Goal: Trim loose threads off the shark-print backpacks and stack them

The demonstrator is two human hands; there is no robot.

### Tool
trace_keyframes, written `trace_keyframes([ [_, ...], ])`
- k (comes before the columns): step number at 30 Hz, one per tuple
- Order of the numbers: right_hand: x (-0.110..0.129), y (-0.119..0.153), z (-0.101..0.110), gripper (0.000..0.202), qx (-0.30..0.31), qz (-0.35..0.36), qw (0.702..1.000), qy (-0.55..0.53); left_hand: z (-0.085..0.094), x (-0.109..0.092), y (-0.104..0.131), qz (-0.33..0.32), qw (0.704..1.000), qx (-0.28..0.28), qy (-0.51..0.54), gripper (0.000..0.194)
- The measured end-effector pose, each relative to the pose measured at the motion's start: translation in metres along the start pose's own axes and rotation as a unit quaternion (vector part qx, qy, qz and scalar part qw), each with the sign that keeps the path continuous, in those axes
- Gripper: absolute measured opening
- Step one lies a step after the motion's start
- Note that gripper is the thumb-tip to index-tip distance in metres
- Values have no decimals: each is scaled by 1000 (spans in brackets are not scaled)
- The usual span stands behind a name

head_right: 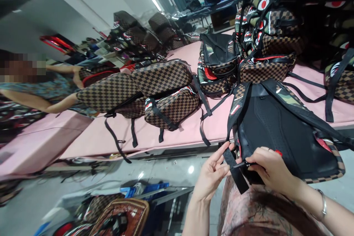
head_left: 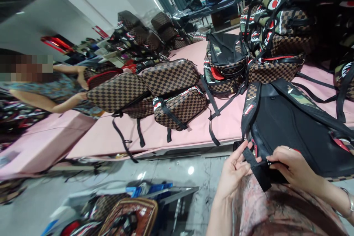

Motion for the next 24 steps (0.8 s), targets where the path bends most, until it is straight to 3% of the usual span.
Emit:
trace_keyframes([
  [10, 3, 1, -1, 13, 13, -23, 1000, 4, -7, 4, -7, 0, 1000, 4, 5, 57],
  [14, -5, 3, 13, 14, -41, -52, 997, -36, -11, -1, -8, -18, 1000, 8, 14, 55],
  [17, -22, 11, 31, 15, -124, -102, 982, -98, -5, -6, -7, -57, 998, -35, -4, 54],
  [20, -33, 19, 41, 18, -175, -134, 968, -119, 6, -2, -7, -50, 990, -118, -50, 34],
  [24, -23, 21, 45, 17, -187, -91, 973, -99, 5, 11, -6, -2, 985, -161, -56, 32],
])
Point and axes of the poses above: each hand's wrist, its own y-axis away from the middle knuckle, its own z-axis out of the back of the hand, x = y × z, the point moved 10 cm from there along -y, towards the middle knuckle, and after that the axes turned 14 degrees about -y, right-handed, at the moved point
